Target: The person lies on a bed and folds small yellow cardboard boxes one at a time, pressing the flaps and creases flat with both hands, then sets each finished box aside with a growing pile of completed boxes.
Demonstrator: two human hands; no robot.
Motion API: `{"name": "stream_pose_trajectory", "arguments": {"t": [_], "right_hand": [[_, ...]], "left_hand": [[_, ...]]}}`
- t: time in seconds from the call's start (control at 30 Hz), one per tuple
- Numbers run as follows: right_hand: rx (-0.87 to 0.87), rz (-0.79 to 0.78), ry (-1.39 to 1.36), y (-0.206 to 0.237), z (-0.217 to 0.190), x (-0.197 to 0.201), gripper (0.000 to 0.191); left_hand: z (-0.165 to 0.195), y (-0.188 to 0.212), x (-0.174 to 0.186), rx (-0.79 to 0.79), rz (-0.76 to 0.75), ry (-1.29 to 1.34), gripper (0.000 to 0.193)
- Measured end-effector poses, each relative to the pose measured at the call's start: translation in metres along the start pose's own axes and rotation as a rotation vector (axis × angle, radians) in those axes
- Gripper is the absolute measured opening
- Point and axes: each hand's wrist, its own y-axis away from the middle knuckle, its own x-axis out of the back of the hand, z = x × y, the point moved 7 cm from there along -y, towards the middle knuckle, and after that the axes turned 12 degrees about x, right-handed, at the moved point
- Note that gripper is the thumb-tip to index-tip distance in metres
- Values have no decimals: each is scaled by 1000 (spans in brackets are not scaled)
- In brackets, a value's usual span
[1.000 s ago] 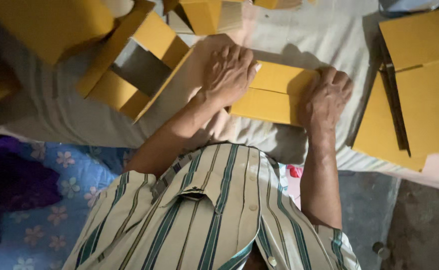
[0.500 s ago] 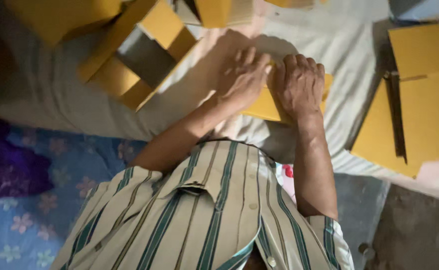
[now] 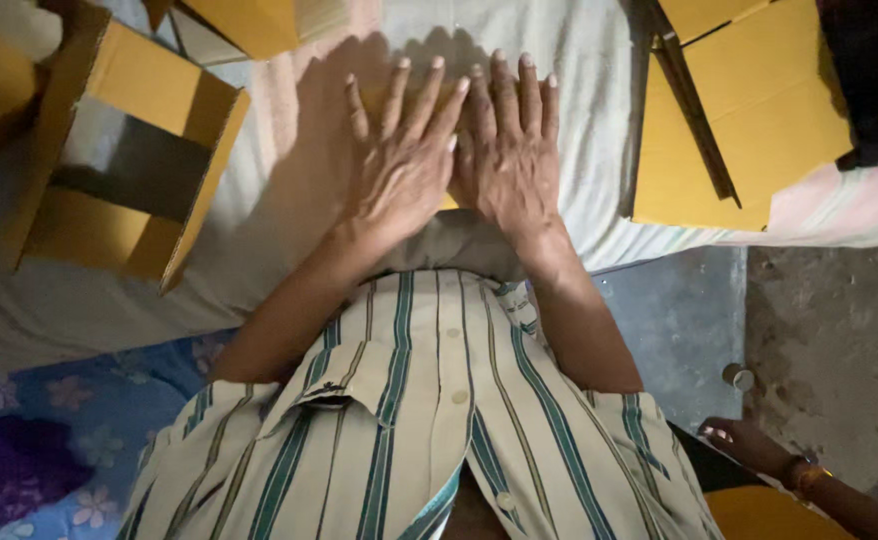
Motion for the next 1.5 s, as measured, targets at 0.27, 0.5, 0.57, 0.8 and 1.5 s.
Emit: {"name": "stream_pose_trajectory", "arguments": {"t": [0.27,0.5,0.57,0.8,1.5], "right_hand": [[16,8,-172,36,-14,37,106],[132,-27,536,32,-10,6,81],[92,-46,524,43,3,8,72],[-49,-100,142,47,1,13,104],[-210,-15,-92,26,2,16,69]], "left_hand": [[-19,38,27,-66,-145,286,107],[-21,34,15,-146,-69,238,115],[-32,45,15,-160,-52,240,115],[-27,43,8,-105,11,72,114],[-54,0,20,284,157,645,75]]}}
